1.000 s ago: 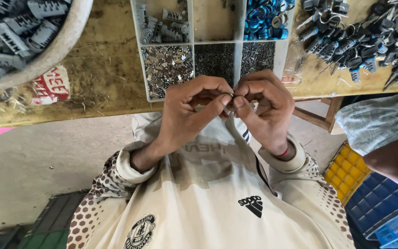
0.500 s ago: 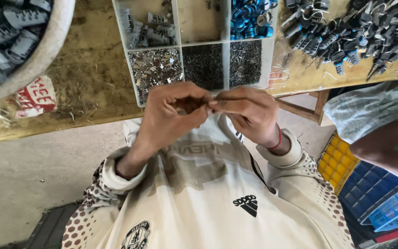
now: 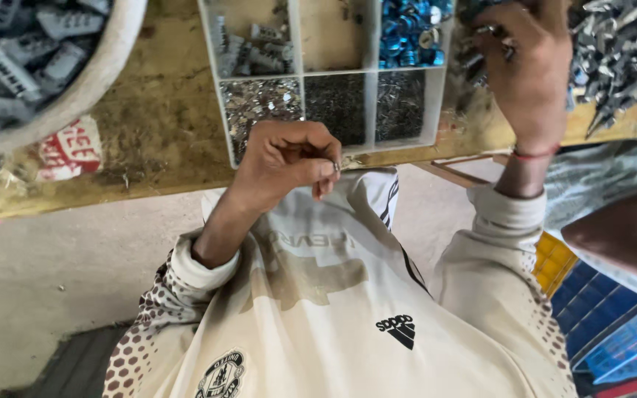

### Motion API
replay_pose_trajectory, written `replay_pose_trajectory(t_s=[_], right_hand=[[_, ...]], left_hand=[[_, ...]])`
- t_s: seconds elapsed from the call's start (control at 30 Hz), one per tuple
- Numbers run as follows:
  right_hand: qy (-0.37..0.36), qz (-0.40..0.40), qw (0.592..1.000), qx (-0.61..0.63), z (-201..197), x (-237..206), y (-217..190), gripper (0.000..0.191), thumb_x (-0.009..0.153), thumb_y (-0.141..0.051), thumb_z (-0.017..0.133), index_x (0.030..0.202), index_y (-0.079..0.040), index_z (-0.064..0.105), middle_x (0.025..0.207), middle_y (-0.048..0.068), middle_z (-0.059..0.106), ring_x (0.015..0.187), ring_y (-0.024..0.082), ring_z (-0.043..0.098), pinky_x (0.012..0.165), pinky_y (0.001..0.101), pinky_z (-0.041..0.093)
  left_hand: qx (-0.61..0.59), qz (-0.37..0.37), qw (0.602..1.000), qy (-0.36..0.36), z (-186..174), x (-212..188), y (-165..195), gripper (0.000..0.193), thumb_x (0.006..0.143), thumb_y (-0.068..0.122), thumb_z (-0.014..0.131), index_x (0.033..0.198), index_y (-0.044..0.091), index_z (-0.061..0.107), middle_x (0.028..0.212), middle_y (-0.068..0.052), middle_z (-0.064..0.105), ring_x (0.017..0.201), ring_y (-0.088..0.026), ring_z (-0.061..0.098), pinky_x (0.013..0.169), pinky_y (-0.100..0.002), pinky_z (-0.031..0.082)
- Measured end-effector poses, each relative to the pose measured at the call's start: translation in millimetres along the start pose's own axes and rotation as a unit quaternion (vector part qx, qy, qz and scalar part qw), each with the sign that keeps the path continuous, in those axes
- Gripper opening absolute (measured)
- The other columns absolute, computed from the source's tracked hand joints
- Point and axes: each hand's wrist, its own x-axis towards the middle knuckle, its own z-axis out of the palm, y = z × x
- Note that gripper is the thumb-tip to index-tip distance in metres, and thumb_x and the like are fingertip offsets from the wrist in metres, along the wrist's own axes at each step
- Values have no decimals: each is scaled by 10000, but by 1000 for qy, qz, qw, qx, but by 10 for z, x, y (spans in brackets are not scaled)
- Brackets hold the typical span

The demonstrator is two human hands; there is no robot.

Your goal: The person sits at a workbench and assembles small metal fittings by hand. They pick components from a compartment tray, press a blue insert into a metal body, and place completed assemblies onto a pile on the bench, repeating the cycle.

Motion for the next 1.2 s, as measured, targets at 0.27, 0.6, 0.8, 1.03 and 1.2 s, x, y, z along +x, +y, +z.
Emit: replay_pose_trajectory(t_s=[0.27,0.6,0.8,1.03,1.2], right_hand=[[-37,-137,962,232,100,710,-885,200,1029,130,720,1180,0,700,1094,125,717,969,230,695,832,342,556],[-62,-201,977,11,684,1191,-1527,172,965,-190,748,978,-25,704,994,158,630,980,369,612,814,500,450],[-191,18,944,270,308,1187,-1505,200,967,-129,789,1031,-37,623,891,93,676,809,265,702,643,387,498],[-67,-54,947,308,25,189,-1388,337,849,50,861,1146,-45,732,1176,87,692,1054,233,701,883,322,582],[-21,-29,963,266,10,-11,-1455,366,886,107,812,1196,-78,751,1268,113,705,1075,243,718,864,305,573]], left_hand=[[-22,97,991,-85,-67,38,-71,168,976,63,754,1071,-64,701,969,-132,714,750,-131,688,610,-254,604],[-24,63,995,-79,-79,-46,-71,137,995,30,740,1068,-71,683,977,-124,703,774,-135,688,694,-261,596],[-33,84,996,-16,18,-30,-21,99,1001,28,712,1063,-42,679,959,-114,721,795,-139,709,684,-274,610],[77,23,990,119,219,-61,181,109,983,75,738,998,-30,712,780,-46,712,605,-61,651,508,-206,529],[142,27,978,151,397,-40,247,112,959,70,765,928,-13,696,729,-17,689,583,-19,596,474,-185,461]])
